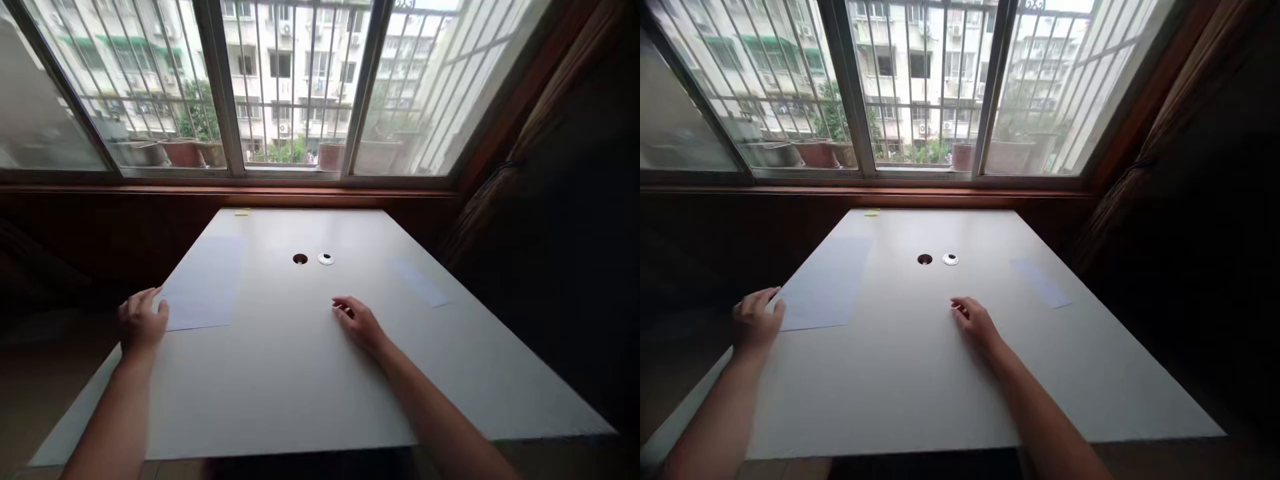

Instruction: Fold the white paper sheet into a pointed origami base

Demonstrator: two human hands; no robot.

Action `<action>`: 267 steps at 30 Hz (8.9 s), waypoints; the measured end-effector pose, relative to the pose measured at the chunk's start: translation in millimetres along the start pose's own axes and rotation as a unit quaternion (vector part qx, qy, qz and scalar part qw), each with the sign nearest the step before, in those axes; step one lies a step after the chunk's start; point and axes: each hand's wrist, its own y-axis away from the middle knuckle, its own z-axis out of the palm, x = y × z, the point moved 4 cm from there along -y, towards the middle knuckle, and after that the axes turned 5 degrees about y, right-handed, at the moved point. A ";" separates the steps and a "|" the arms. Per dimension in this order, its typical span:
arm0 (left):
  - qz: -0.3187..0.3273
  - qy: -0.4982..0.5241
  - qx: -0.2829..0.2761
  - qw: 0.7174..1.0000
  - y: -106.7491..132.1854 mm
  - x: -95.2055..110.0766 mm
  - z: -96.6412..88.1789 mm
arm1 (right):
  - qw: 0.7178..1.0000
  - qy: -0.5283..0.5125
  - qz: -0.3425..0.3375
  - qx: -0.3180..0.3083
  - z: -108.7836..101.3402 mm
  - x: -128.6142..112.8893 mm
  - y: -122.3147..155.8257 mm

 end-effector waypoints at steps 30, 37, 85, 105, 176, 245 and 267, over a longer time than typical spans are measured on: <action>0.251 0.117 -0.379 0.883 54.2 186.9 23.1 | 0.963 0.220 -0.145 -0.059 -21.4 -2.9 27.6; 0.283 0.118 -0.357 0.882 49.5 195.6 16.6 | 0.963 0.209 -0.161 -0.062 -27.5 -8.6 28.2; 0.362 0.134 -0.414 0.825 62.9 302.3 61.4 | 0.935 0.232 -0.184 -0.195 16.3 -40.6 8.2; 0.358 0.134 -0.427 0.819 63.2 303.0 62.6 | 0.939 0.232 -0.177 -0.183 20.4 -37.6 12.8; 0.354 0.121 -0.435 0.819 84.4 297.6 56.3 | 0.934 0.253 -0.163 -0.194 31.0 -40.4 31.2; 0.357 0.122 -0.418 0.826 86.1 298.3 57.3 | 0.934 0.256 -0.173 -0.181 31.9 -38.6 31.6; 0.358 0.126 -0.419 0.825 84.8 298.8 55.7 | 0.935 0.254 -0.177 -0.175 33.0 -37.6 32.0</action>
